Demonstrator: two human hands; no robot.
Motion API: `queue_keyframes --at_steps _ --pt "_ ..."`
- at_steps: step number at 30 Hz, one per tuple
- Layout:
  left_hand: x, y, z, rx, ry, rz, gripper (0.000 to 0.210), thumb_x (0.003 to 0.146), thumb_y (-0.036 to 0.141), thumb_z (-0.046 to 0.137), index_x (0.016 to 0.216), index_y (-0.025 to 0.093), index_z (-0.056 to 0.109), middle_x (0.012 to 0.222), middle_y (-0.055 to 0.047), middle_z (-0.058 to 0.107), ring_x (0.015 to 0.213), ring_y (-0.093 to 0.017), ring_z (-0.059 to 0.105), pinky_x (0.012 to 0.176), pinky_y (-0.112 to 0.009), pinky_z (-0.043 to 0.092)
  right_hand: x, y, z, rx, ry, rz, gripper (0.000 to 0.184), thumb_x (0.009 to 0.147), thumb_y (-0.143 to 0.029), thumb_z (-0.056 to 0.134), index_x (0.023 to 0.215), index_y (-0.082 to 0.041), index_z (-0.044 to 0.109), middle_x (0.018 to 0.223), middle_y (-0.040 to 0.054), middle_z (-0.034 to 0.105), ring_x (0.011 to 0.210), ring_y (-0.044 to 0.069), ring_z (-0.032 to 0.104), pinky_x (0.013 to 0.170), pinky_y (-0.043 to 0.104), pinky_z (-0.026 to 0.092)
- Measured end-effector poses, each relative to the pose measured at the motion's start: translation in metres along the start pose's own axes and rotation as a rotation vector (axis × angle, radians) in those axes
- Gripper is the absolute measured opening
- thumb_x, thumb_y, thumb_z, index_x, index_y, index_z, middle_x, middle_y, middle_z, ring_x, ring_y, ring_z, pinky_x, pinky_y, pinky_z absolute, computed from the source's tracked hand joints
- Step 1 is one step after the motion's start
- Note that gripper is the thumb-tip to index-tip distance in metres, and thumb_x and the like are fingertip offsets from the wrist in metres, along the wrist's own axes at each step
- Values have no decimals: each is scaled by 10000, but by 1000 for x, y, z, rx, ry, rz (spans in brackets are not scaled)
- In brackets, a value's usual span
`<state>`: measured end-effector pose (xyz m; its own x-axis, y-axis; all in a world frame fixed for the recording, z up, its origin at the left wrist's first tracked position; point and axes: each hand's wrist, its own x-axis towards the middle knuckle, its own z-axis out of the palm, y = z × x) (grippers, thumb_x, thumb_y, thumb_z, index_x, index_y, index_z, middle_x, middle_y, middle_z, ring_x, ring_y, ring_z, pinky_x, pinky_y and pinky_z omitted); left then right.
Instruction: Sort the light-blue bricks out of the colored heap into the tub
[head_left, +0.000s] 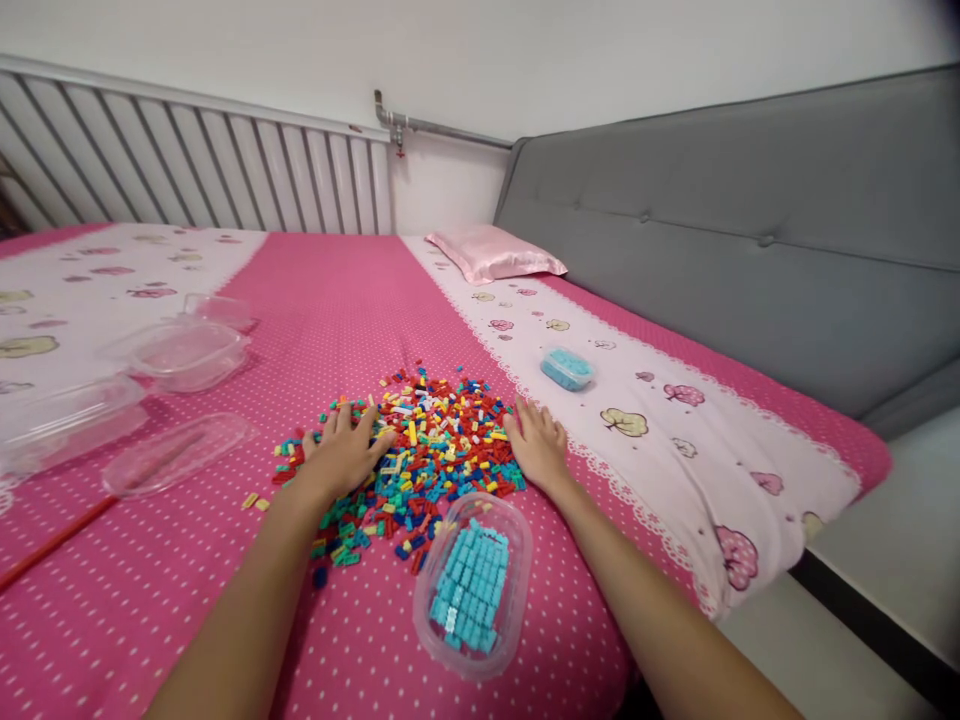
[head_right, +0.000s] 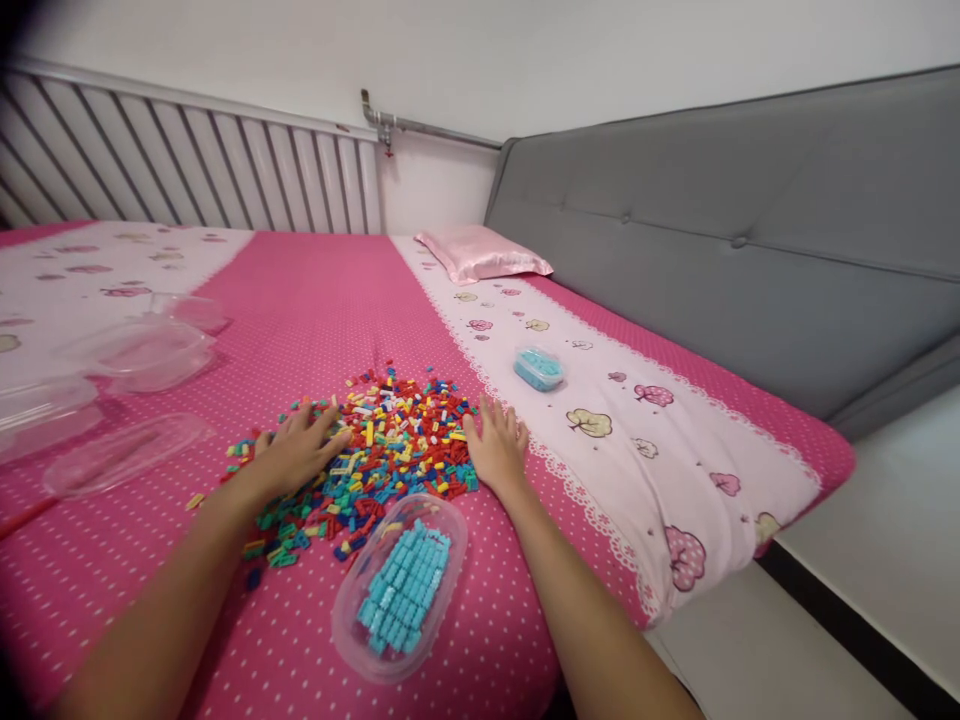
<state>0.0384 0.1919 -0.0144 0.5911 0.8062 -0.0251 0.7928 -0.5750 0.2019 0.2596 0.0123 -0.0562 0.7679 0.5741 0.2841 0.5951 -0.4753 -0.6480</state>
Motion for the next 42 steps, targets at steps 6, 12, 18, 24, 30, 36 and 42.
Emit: queue_keyframes --at_steps 6,12,18,24,30,36,42 --pt "-10 19 11 46 -25 142 711 1011 537 320 1592 136 244 1666 -197 201 1560 -386 132 1255 -593 140 -1 9 13 -33 -119 -195 432 963 -395 608 1346 -199 567 1424 117 539 1262 273 556 1053 533 479" --pt "-20 36 14 51 -16 361 820 992 633 245 1591 74 216 1666 -185 212 1558 -371 148 1275 -505 150 -2 15 21 39 -182 -324 471 972 -395 593 1404 -222 528 1504 123 474 1344 295 496 1110 570 423" --pt "-29 52 19 5 -60 553 769 963 685 316 1585 234 285 1680 -112 211 1569 -327 142 1280 -471 153 -8 19 25 60 -270 -440 587 1007 -519 448 1520 -232 430 1615 150 348 1480 316 356 1204 576 302" --pt "-25 18 -25 -19 -62 502 642 979 570 448 1544 277 367 1636 -86 342 1517 -250 320 1258 -427 253 -9 20 22 -1 -282 -499 656 987 -630 338 1521 -270 458 1626 121 348 1495 315 341 1214 564 285" --pt "-13 -44 -56 97 -122 175 320 952 408 596 1144 156 649 1141 -79 676 1039 -195 652 947 -438 554 -12 19 23 -54 -220 -484 589 1005 -582 305 1486 -307 504 1605 91 400 1478 294 372 1207 575 260" --pt "-5 -39 -37 128 -175 134 342 945 405 608 1184 162 625 1190 -86 650 1052 -196 642 918 -417 568 -14 11 14 -128 -17 -378 533 1038 -463 203 1502 -373 451 1658 26 304 1554 292 176 1186 679 87" --pt "-6 -38 -44 104 -112 173 315 946 402 606 1136 152 641 1138 -76 666 1024 -188 646 911 -411 567 -13 4 7 -107 54 -355 547 1041 -463 179 1498 -349 458 1636 55 343 1541 285 213 1185 649 130"
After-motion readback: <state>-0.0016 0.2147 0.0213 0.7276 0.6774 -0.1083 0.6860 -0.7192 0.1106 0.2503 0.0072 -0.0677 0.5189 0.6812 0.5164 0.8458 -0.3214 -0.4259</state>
